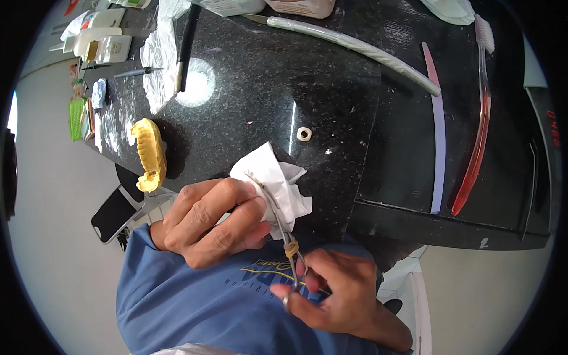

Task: Preparing and fitting a dental crown using a laboratory furnace and a dental model.

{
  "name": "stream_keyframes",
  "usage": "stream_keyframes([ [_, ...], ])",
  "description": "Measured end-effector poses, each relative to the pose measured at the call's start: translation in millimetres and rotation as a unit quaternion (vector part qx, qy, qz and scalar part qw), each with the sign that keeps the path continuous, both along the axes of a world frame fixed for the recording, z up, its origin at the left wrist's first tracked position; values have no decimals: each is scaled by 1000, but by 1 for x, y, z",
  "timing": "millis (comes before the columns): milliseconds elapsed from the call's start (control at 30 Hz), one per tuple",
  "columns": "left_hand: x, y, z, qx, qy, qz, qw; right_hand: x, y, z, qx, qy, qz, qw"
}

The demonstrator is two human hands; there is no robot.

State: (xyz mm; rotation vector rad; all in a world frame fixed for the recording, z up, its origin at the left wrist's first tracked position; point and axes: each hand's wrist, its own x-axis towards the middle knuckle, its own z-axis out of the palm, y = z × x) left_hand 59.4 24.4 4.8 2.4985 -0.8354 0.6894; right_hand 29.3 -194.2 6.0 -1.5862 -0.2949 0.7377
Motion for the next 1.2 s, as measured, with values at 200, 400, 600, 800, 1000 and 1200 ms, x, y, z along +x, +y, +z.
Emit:
stream_keyframes([
  [200, -4, 4, -1, 8, 9, -10, 1000, -10, 1, 0, 49, 49, -31, 997],
  [400, -3, 6, -4, 5, 3, -13, 1000, -12, 2, -1, 21, 14, -29, 999],
  [600, -3, 6, -7, -15, -10, -13, 1000, -13, 8, 0, -6, -33, -44, 998],
  [800, -3, 9, -8, -33, -1, -30, 999, -15, 8, -1, 15, 10, -59, 998],
  [1000, -6, 9, -10, -59, 10, -27, 998, -1, 6, 6, 33, 51, -15, 998],
  [1200, -3, 9, -12, -69, 6, -40, 997, 9, 2, 16, -13, 52, 21, 998],
])
